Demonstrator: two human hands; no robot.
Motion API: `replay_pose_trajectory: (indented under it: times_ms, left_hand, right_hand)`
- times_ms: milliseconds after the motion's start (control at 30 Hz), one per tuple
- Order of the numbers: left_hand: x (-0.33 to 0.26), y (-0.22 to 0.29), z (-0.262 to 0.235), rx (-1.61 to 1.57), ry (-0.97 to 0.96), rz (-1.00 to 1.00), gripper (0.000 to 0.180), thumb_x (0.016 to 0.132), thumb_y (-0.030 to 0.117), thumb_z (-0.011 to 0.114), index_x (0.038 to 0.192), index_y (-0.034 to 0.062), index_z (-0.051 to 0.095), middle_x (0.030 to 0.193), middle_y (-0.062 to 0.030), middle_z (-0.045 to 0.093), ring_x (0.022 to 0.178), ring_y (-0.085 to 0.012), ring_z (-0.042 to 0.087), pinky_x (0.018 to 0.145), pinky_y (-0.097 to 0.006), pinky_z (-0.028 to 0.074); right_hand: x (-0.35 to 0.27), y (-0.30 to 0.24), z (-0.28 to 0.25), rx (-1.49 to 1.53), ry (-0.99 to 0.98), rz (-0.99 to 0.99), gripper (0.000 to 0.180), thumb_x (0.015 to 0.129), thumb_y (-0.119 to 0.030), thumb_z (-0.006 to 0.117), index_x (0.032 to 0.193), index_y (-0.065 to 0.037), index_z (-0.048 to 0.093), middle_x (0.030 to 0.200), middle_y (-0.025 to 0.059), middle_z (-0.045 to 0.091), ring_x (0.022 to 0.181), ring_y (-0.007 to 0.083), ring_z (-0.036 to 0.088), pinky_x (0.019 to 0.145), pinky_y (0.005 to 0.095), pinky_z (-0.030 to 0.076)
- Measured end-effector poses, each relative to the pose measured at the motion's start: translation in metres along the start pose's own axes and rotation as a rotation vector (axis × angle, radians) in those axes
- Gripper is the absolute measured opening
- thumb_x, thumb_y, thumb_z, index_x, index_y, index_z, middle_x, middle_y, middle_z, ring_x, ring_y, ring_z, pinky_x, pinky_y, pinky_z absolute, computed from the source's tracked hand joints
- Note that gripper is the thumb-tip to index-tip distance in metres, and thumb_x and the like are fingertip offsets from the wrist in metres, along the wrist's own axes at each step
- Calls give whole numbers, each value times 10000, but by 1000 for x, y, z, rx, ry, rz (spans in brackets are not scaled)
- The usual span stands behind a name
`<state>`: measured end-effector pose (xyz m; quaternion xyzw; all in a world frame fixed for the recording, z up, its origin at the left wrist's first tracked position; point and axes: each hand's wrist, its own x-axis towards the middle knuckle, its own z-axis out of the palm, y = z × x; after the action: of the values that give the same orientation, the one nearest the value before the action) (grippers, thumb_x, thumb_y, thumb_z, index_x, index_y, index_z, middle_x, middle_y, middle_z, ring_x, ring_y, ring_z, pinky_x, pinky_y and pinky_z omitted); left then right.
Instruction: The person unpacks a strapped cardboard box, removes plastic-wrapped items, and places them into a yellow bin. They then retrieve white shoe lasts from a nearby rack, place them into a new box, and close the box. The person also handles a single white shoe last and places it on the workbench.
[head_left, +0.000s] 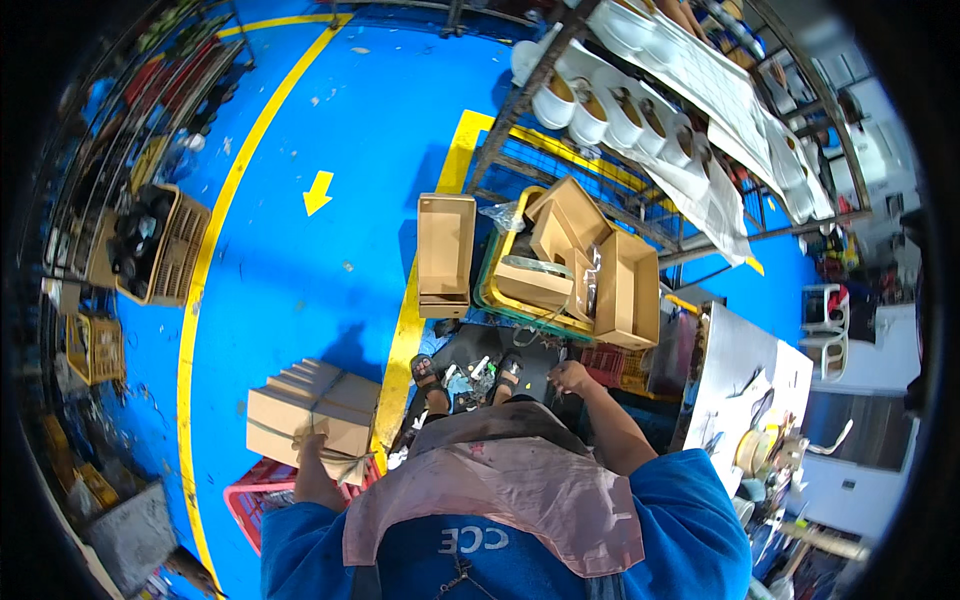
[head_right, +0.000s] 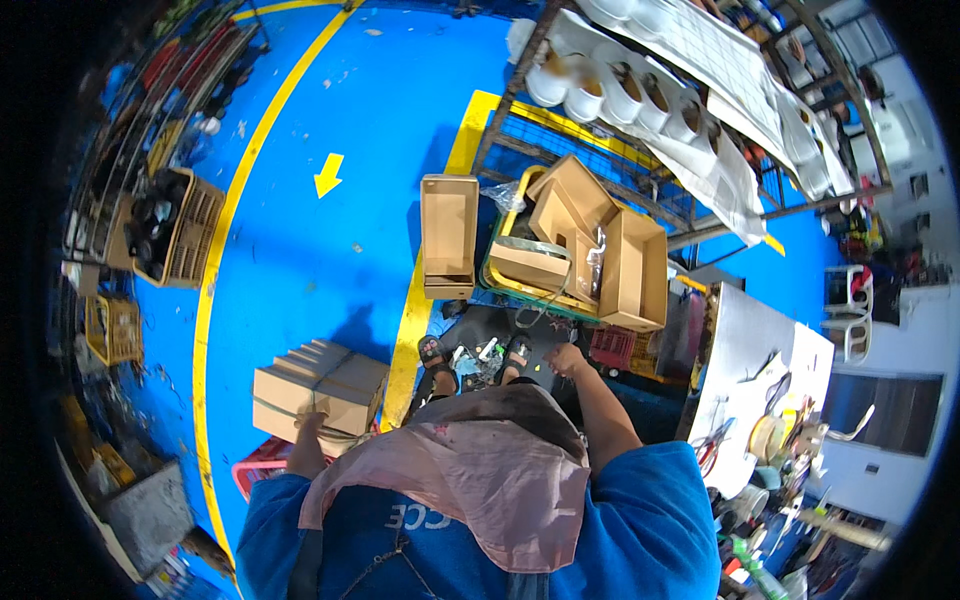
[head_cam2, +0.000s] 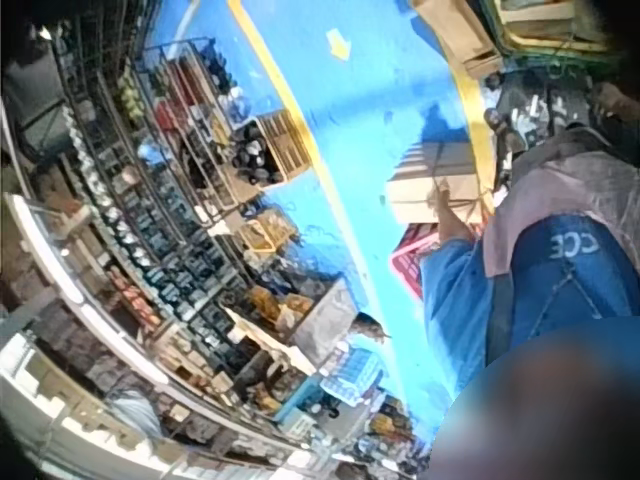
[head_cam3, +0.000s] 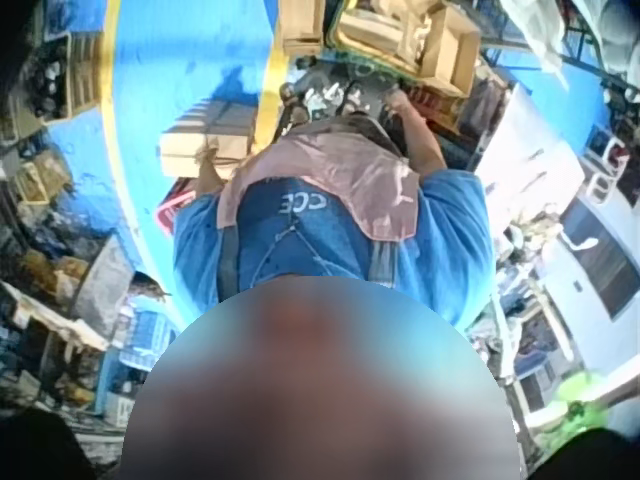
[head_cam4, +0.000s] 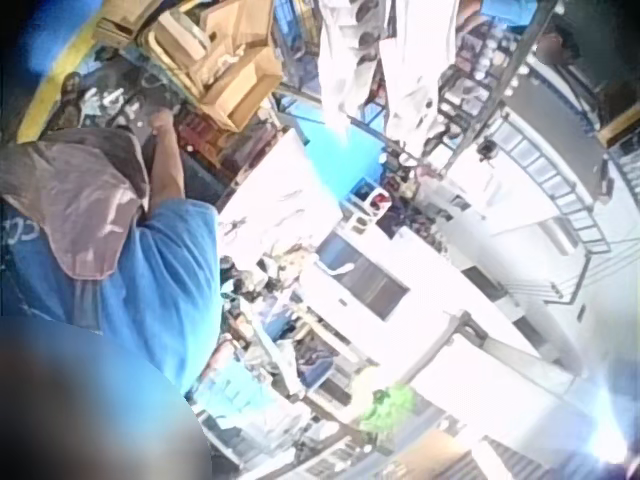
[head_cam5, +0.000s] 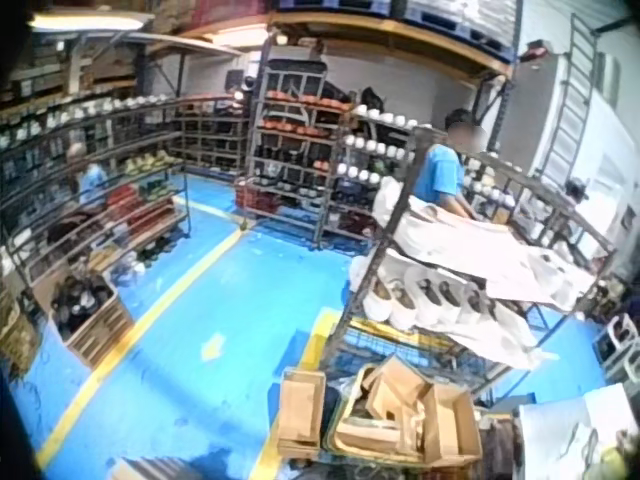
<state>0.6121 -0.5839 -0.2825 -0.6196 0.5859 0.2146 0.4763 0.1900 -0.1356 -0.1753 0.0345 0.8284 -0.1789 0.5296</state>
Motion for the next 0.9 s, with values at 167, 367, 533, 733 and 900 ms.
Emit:
replay_pose_trajectory:
  times_ms: [167,367,533,733,900]
  left_hand:
    - [-72,124,-4,-80,546,329,701,687,361,637,1219,-11,372,1205,-225,398,1150,-370,362,950,-437,343]
    - [-212,354,-20,-411,750,1321,336,778,212,613,1036,27,502,1061,-198,487,1032,-361,420,899,-448,333]
    - [-326,471,-33,-348,820,1613,229,726,141,608,926,43,554,976,-140,539,990,-343,446,874,-428,355]
    - [-377,555,13,37,541,1664,191,708,174,589,867,69,592,948,-123,556,967,-314,466,843,-418,390]
    - [-376,601,60,508,543,1655,366,751,253,584,1074,94,520,1244,-149,415,1168,-339,354,944,-450,316]
  right_hand:
    - [2,35,-46,-574,471,-521,312,732,-363,590,776,-66,676,650,139,615,576,218,609,570,337,487]
    - [26,59,-136,-53,780,-68,327,757,-283,576,898,11,599,780,228,613,763,352,607,725,415,484]
    - [61,78,-153,-428,579,145,509,725,-435,612,1072,-65,567,1129,158,541,1045,334,507,917,449,376]
    - [71,100,-173,-293,474,-116,227,863,-249,457,958,-107,606,993,113,611,995,272,545,1003,566,174]
    - [56,116,-186,-326,552,-341,304,783,-208,532,1073,-120,538,1077,115,561,1047,285,512,978,545,249]
